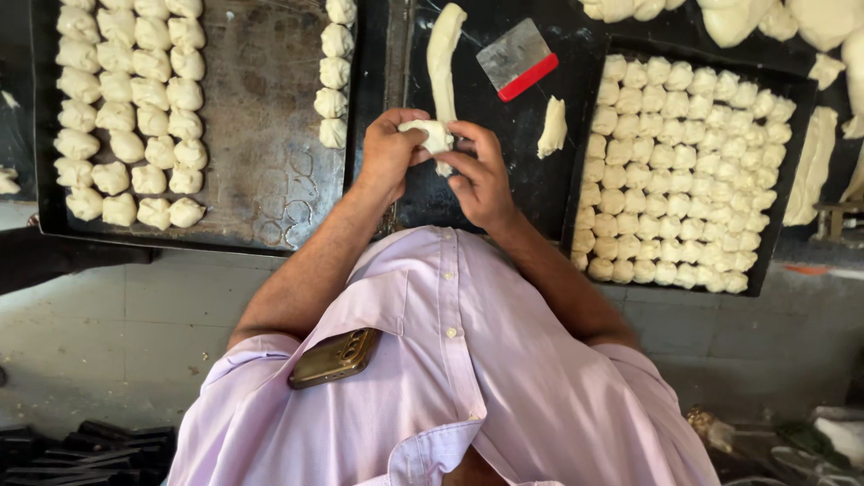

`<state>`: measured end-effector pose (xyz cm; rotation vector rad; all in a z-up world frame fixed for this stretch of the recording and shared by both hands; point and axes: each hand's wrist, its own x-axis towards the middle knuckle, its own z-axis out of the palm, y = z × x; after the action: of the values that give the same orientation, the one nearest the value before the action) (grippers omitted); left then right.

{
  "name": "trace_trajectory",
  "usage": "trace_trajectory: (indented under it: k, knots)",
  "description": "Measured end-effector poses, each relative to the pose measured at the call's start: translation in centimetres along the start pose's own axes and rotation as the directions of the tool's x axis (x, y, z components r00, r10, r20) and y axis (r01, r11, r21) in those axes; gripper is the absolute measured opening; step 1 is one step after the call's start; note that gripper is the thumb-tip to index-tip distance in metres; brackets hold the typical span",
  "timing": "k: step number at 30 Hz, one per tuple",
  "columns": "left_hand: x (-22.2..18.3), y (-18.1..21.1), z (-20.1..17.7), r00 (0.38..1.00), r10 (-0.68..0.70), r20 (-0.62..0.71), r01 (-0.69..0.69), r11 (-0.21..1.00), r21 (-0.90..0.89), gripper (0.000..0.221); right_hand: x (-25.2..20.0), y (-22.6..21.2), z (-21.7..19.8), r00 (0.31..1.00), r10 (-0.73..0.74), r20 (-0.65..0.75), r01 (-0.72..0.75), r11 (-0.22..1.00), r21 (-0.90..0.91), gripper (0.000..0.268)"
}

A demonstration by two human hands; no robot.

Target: The person shapes pieces of dough by hand, folding and pinching them into small round buns and placing them onto baking trays.

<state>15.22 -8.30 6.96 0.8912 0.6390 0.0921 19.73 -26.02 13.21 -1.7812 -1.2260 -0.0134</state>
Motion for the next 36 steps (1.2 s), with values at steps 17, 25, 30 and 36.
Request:
trace_trajectory:
  k: [17,25,30,36]
  knots:
    - [-3.1,-2.6,3.5,0.95,0.313,0.009,-0.309,0.932,0.191,0.032,-0.3,0.8,-2.9,0.993,-0.109,-0.036,0.099,0.972,-0.215,0.021]
    - [-5.2,-1.8,4.4,0.879,0.438,0.191,-0.477,0.782,0.401,0.024,-2.9,7.0,-0.9,0.712,0.584,0.39,-0.571,0.157,0.806,0.032]
    - [-6.6,1.8,5.1,0.804,0.57,0.171,-0.542,0.583,0.606,0.056,-4.4,8.2,1.1,0.634,0.718,0.286,-0.503,0.102,0.858,0.019]
    - [-6.2,3.5,2.6,0.626,0.559,0.544,-0.73,0.177,0.66,0.048,-2.0,5.0,2.3,0.721,0.685,0.103,-0.587,0.524,0.617,0.015]
